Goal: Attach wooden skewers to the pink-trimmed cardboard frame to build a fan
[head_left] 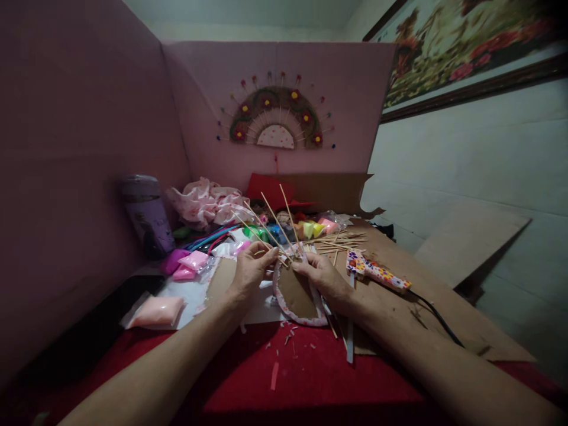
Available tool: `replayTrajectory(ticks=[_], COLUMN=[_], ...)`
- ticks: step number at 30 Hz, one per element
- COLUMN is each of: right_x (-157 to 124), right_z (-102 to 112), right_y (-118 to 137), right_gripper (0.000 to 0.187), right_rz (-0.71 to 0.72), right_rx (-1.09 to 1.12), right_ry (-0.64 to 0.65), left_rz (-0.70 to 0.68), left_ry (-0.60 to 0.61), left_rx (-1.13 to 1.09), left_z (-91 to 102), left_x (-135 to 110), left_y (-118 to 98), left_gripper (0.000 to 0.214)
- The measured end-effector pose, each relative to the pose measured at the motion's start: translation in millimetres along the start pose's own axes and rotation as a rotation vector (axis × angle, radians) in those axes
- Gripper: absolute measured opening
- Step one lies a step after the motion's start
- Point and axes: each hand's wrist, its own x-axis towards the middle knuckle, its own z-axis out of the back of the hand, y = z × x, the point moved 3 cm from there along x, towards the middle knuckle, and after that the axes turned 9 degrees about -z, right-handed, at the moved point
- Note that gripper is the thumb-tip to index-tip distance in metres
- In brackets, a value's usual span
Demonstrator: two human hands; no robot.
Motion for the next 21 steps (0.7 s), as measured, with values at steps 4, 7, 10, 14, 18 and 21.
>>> replayTrajectory(ticks=[4, 7, 10, 14, 18, 21], right_x=[-1.3, -2.3, -2.6, -1.6, -1.3, -2.2], right_z=[-0.9, -1.3, -1.3, -0.4, -0.2, -0.6], right_y=[1.0, 2.0, 2.5, 1.3, 0.5, 1.1], right_gripper=[0.021, 0.021, 0.021, 0.020, 0.020, 0.020], right_rz=[0.000, -0.001, 0.000, 0.002, -0.003, -0.008], right_rx=[0.009, 0.003, -0.002, -0.001, 0.004, 0.015], right_ry=[0.000, -0.003, 0.001, 0.004, 0.007, 0.003], left_rz=[0.006, 0.008, 0.004, 0.005, 0.008, 0.009], left_ry=[0.001, -0.005, -0.004, -0.003, 0.002, -0.004], left_rx=[0.010, 0.011, 0.006, 0.023, 0.013, 0.007], left_z=[0.3, 0.2, -0.1, 0.1, -0.1, 0.2], left_x=[-0.3, -0.9, -1.1, -0.9, -1.0, -0.9], left_y=[0.2, -0.1, -0.7, -0.7, -0.3, 0.2], left_gripper=[0.032, 0.032, 0.033, 0.031, 0.030, 0.031])
